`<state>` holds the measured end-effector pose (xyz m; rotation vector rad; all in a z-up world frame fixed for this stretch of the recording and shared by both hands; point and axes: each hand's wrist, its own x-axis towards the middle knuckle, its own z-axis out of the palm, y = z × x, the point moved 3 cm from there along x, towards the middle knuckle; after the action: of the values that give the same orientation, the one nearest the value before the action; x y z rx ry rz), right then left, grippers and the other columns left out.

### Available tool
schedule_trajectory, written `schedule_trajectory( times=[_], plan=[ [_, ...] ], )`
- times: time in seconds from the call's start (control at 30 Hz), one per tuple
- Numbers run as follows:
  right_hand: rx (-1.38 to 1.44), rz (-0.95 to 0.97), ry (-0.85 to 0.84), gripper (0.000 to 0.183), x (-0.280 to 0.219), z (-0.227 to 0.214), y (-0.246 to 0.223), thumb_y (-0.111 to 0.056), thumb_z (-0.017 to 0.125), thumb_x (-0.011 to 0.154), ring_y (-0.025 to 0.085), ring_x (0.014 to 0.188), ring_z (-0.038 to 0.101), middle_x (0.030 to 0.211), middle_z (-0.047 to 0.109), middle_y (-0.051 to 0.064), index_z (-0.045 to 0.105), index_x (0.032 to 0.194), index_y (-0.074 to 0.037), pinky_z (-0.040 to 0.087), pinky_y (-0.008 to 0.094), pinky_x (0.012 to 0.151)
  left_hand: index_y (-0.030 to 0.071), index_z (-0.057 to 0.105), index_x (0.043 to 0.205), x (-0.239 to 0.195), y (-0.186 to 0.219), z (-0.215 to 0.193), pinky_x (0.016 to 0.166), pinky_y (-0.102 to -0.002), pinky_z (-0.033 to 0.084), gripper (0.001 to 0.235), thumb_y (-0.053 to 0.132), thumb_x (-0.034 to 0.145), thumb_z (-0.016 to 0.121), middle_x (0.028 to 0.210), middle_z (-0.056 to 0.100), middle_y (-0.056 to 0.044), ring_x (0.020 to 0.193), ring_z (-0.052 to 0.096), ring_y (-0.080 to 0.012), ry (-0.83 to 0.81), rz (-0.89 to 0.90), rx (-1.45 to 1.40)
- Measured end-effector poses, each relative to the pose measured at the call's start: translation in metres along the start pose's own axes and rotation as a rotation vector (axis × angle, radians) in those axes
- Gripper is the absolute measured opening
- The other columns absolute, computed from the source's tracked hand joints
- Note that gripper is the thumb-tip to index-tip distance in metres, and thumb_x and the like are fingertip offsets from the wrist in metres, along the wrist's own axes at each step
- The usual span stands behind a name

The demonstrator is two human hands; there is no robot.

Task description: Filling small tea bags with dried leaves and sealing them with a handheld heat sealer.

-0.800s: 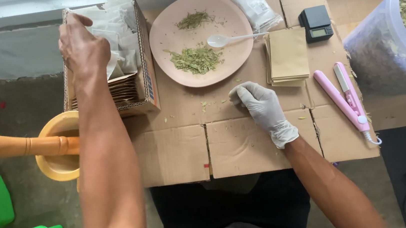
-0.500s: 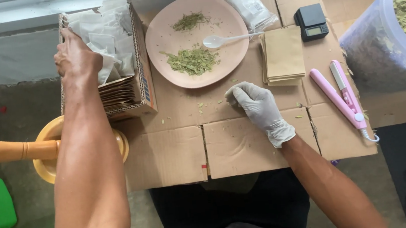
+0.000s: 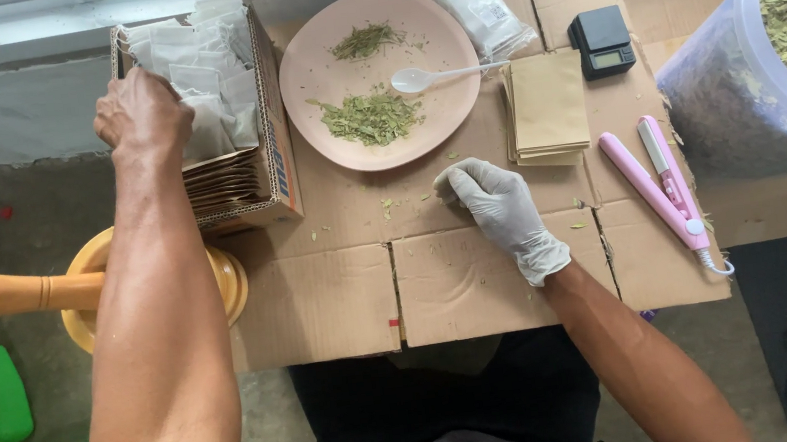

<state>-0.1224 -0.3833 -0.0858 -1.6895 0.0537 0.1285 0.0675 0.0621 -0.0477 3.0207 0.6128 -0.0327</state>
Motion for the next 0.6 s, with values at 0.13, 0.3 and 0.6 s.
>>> schedule_trajectory(
  times=[0.13,0.3,0.6],
  plan=[
    [0.007,0.023,0.004,0.028,0.0,0.001,0.0,-0.023,0.063,0.114,0.009,0.085,0.073,0.092,0.081,0.003,0.082,0.099,-0.01,0.063,0.023,0.075,0.012,0.087,0.097,0.008,-0.001,-0.011,0.084,-0.058,0.066,0.012,0.003,0.1,0.079,0.098,0.083,-0.014,0.095,0.079,-0.038,0.08,0.068,0.057],
    [0.016,0.03,0.006,0.027,-0.003,0.001,-0.003,-0.023,0.063,0.113,0.009,0.084,0.073,0.092,0.081,0.002,0.082,0.098,-0.011,0.064,0.023,0.076,0.008,0.087,0.1,0.002,0.004,-0.034,0.085,-0.064,0.065,0.01,0.007,0.097,0.077,0.107,0.082,-0.023,0.103,0.078,-0.049,0.096,0.037,0.087],
    [-0.47,-0.475,0.054,0.02,-0.01,0.014,-0.005,-0.015,0.075,0.106,0.004,0.066,0.059,0.112,0.086,-0.005,0.081,0.125,-0.021,0.055,0.025,0.066,0.006,0.086,0.092,-0.036,0.018,-0.098,0.091,-0.062,0.064,0.012,0.006,0.102,0.079,0.096,0.081,-0.022,0.098,0.077,-0.0471,0.221,0.101,-0.054]
  ],
)
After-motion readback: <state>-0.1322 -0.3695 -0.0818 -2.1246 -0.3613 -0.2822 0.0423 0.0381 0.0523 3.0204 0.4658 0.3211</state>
